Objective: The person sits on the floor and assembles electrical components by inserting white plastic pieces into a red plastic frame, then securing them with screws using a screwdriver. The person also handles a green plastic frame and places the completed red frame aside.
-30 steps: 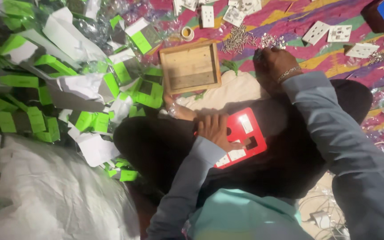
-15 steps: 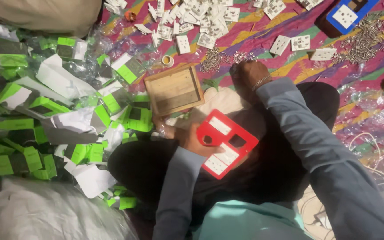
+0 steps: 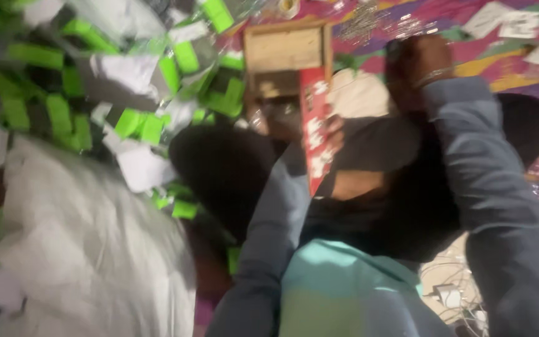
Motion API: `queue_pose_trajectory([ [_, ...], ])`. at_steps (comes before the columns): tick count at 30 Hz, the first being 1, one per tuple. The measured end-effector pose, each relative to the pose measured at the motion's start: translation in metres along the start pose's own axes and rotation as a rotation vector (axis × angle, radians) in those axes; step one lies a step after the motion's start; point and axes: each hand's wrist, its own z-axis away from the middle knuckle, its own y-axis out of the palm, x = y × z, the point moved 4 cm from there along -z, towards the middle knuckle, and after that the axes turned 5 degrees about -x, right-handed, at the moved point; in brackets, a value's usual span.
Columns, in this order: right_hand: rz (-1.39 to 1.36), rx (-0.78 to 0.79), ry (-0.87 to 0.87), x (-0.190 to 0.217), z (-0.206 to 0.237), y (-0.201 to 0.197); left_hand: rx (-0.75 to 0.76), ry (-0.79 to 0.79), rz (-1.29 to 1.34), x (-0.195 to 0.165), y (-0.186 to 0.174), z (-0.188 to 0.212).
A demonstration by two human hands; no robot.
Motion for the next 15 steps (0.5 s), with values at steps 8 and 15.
queue_pose_trajectory([
  [8, -0.747, -0.139, 0.098, 0.07, 0.013, -0.06, -0.039, -0.029, 0.067, -0.001, 0.006, -0.004],
  [15, -1.07, -0.023, -0.024, 0.193, 0.057, -0.104, -0.063, -0.034, 0.085, 0.002, 0.0, -0.013],
])
